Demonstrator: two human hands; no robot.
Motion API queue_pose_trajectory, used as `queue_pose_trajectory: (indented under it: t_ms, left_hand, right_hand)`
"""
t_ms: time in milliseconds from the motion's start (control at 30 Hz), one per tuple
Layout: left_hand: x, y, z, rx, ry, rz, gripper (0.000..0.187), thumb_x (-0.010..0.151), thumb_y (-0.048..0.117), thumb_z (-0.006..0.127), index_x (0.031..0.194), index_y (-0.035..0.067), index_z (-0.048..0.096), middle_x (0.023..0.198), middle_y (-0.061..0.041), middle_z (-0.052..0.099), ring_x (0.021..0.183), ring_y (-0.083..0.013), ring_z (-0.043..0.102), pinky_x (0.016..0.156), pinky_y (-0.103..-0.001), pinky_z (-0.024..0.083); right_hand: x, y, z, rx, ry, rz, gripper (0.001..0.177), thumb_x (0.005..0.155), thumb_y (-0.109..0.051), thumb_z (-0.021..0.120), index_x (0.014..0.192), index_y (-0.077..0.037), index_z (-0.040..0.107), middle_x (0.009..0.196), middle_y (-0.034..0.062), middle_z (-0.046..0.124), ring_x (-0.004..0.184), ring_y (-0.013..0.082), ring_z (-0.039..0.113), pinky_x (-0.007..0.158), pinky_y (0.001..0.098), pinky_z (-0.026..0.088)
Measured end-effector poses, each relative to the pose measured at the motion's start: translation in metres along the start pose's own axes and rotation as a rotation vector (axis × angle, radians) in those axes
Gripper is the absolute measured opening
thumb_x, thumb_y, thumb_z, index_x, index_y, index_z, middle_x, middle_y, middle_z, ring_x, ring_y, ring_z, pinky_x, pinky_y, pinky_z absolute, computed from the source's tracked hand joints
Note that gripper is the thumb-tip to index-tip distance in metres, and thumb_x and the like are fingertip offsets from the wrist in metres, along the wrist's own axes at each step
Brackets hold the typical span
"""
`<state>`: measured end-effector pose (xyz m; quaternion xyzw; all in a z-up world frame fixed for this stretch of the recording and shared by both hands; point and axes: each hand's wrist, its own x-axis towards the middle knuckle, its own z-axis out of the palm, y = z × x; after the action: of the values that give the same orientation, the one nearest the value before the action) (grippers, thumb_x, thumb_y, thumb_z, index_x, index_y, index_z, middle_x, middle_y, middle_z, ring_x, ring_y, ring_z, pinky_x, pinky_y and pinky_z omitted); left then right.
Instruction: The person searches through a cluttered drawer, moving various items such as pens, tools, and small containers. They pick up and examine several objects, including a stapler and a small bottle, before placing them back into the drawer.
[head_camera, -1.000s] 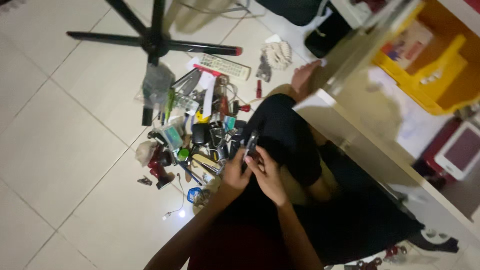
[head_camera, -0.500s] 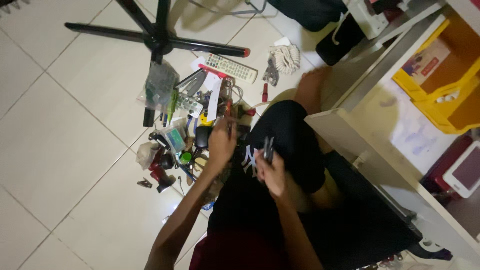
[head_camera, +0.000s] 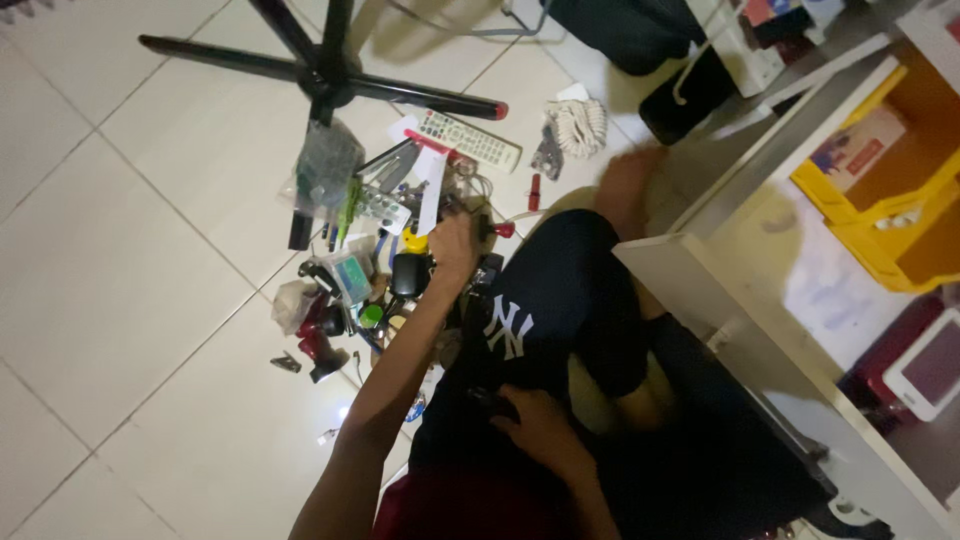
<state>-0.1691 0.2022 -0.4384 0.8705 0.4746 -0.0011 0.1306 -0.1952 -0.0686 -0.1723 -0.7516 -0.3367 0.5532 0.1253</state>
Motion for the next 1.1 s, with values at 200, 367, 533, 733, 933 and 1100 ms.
queue_pose_trajectory:
  t_ms: [200,367,533,733,933,1100]
  left_hand:
    - [-0.029,0.017,-0.099,-0.368,0.082,-0.099,0.032,0.097,0.035,0.067,0.104,0.003,0.07,0.08,-0.022,0.073,0.073,-0.0437,0.072,0.063,-0.054,0.055]
    - [-0.066,0.023,-0.157,-0.981,0.217,0.009,0.019,0.092,0.018,0.074,0.105,0.003,0.073,0.088,-0.017,0.078,0.077,-0.0254,0.077,0.07,-0.038,0.059]
    - [-0.11,0.003,-0.174,-1.384,-0.025,-0.004,0.013,0.094,0.006,0.075,0.105,0.001,0.071,0.088,-0.007,0.079,0.08,-0.013,0.073,0.074,-0.029,0.058]
    - [-0.114,-0.056,-0.169,-0.73,0.121,-0.016,0.022,0.094,0.023,0.078,0.106,0.004,0.08,0.076,-0.017,0.075,0.058,-0.0225,0.068,0.058,-0.036,0.051]
    - [-0.038,-0.209,-0.144,-0.309,0.335,-0.18,0.023,0.095,0.024,0.068,0.1,0.003,0.076,0.087,-0.022,0.073,0.076,-0.0396,0.071,0.067,-0.049,0.056]
    - [0.003,-0.24,-0.08,-0.146,0.287,-0.133,0.017,0.088,0.022,0.069,0.085,0.006,0.073,0.094,-0.021,0.073,0.077,-0.0425,0.071,0.066,-0.052,0.057]
  right_hand:
    - [-0.007,0.017,0.003,-0.05,0.06,-0.024,0.041,0.088,-0.02,0.074,0.126,-0.008,0.063,0.125,0.0119,0.066,0.116,0.0291,0.063,0.099,0.0402,0.049]
    - [0.015,0.008,-0.014,0.061,0.446,-0.343,0.039,0.093,-0.024,0.071,0.128,-0.008,0.066,0.119,0.0129,0.073,0.105,0.0251,0.073,0.089,0.0359,0.057]
    - [0.069,-0.044,-0.036,0.218,0.746,-0.613,0.043,0.098,-0.018,0.068,0.135,-0.001,0.058,0.118,0.017,0.07,0.096,0.0242,0.071,0.074,0.0332,0.057]
    - [0.135,-0.032,-0.022,0.589,0.41,-0.398,0.034,0.095,-0.021,0.07,0.123,-0.002,0.067,0.086,0.0067,0.075,0.062,0.0116,0.065,0.054,0.0253,0.052]
    - [0.18,-0.013,-0.033,0.693,0.345,-0.215,0.028,0.097,-0.023,0.071,0.108,0.002,0.066,0.075,0.0103,0.07,0.047,0.0151,0.062,0.04,0.0288,0.05]
    - [0.21,-0.033,-0.041,0.714,0.447,-0.098,0.033,0.092,-0.016,0.071,0.11,0.006,0.053,0.067,0.0176,0.066,0.039,0.0244,0.064,0.033,0.0391,0.054]
